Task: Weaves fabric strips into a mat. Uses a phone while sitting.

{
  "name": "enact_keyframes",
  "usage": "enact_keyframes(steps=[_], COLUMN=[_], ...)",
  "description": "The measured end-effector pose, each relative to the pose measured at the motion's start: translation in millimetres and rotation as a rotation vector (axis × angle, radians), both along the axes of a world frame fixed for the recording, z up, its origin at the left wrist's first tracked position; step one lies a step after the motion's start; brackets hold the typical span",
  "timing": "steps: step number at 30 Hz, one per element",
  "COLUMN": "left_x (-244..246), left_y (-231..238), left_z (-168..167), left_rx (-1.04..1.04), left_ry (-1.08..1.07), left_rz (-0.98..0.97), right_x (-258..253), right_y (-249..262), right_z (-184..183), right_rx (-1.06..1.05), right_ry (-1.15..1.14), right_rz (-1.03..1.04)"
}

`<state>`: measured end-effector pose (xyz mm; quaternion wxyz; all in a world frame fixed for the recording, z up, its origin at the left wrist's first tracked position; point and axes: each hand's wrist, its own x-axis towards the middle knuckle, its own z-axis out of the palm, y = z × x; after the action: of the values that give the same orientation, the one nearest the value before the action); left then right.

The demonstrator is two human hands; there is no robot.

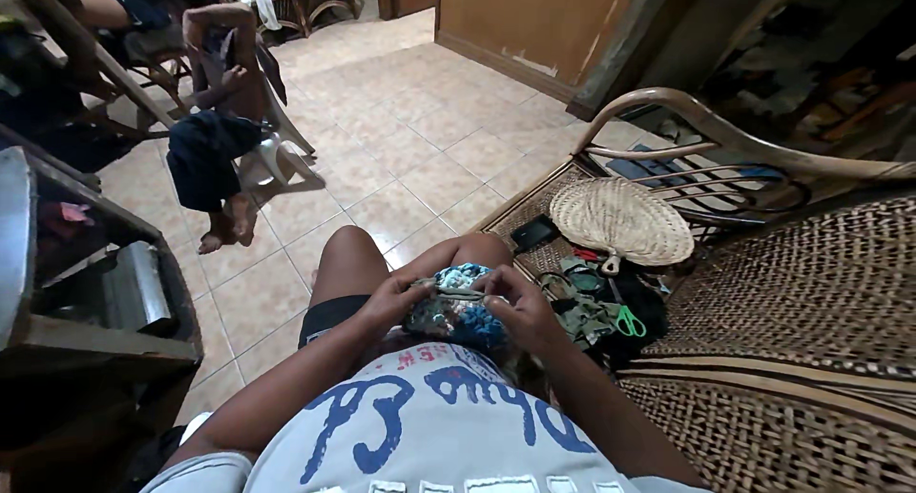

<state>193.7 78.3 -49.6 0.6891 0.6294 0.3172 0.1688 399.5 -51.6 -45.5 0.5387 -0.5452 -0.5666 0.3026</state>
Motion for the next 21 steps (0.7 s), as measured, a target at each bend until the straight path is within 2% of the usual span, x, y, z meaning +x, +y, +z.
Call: enact_keyframes(steps=[6, 10, 16, 19, 21], left_x=[1.9, 3.1, 3.4, 3.1, 2.5], left_y=[-3.3, -6.1, -9.1, -8.6, -5.7], left_z=[2.3, 0.8, 2.0, -0.1, -2.6], left_rx=[0.018, 0.098, 0.213, 0.261, 0.216], left_ry=[-0.071, -0.044, -0.028, -0.017, 0.004], left_rz=[0.037, 0.073, -0.033, 0.001, 0.064], right_x=[-22.0, -31.5, -33.2, -26.1, -16.3], right_y=[16.8, 14.4, 0.0, -8.6, -16.8], right_z=[-6.2, 6.2, 9.1, 15.5, 24.7], right_rx=[-0.032, -0.165, -0.222, -0.228, -0.183], right_ry=[0.571, 0.802, 0.696, 0.551, 0.416], right_rz=[-0.080, -0.024, 0.143, 0.350, 0.521])
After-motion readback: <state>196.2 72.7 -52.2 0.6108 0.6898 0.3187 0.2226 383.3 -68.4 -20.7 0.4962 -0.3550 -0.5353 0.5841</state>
